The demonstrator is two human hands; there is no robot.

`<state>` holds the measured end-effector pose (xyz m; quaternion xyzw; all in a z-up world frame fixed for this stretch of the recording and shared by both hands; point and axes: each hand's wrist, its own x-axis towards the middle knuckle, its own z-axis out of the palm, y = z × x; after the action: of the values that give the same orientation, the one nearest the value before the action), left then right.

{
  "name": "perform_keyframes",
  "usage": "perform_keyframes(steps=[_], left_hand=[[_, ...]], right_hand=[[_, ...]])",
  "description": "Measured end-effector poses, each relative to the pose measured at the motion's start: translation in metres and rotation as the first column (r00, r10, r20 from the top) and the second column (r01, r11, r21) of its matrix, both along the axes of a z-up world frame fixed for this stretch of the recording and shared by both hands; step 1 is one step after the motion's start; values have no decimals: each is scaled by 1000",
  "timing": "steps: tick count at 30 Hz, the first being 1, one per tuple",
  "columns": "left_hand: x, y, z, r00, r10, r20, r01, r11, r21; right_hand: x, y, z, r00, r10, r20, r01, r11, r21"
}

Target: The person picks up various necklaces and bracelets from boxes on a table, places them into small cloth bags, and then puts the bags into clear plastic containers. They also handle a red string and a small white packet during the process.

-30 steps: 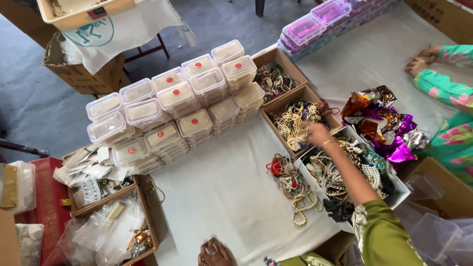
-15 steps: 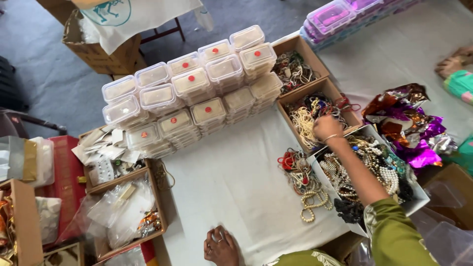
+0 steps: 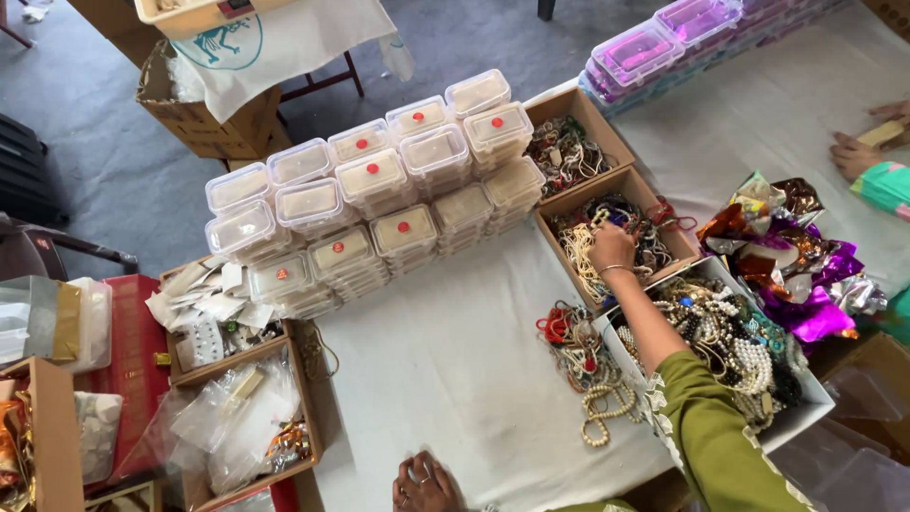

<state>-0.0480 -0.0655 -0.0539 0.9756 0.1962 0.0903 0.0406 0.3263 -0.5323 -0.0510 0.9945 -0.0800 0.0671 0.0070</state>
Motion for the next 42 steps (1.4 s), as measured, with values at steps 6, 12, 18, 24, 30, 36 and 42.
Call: perform_keyframes(steps=[6, 12, 18, 24, 30, 36, 42], left_hand=[[-3, -6, -1, 996, 75, -43, -72, 995, 64], [2, -8, -8, 990, 121, -71, -122, 993, -8], [38, -34, 21, 969, 247, -23, -230, 863, -450], [121, -113, 111, 987, -61, 149, 146, -55, -988], [148, -133, 82, 928, -127, 351, 324, -197, -926], [116, -66, 133, 792, 12, 611, -16, -999, 40], [113, -54, 206, 969, 104, 222, 238, -618, -749]], right_hand=[[-40, 19, 81, 814, -506, 284, 139, 645, 751], [-62, 10, 179, 834, -385, 395, -343, 198, 918], [-118, 40, 316, 915, -214, 341, -390, -258, 884], [-166, 93, 295, 942, 78, 327, -309, -181, 934], [-205, 166, 244, 952, 295, 81, 17, -315, 949], [-230, 199, 202, 982, 187, 15, -72, 304, 950], [-246, 232, 193, 869, 494, -30, -182, 376, 908]])
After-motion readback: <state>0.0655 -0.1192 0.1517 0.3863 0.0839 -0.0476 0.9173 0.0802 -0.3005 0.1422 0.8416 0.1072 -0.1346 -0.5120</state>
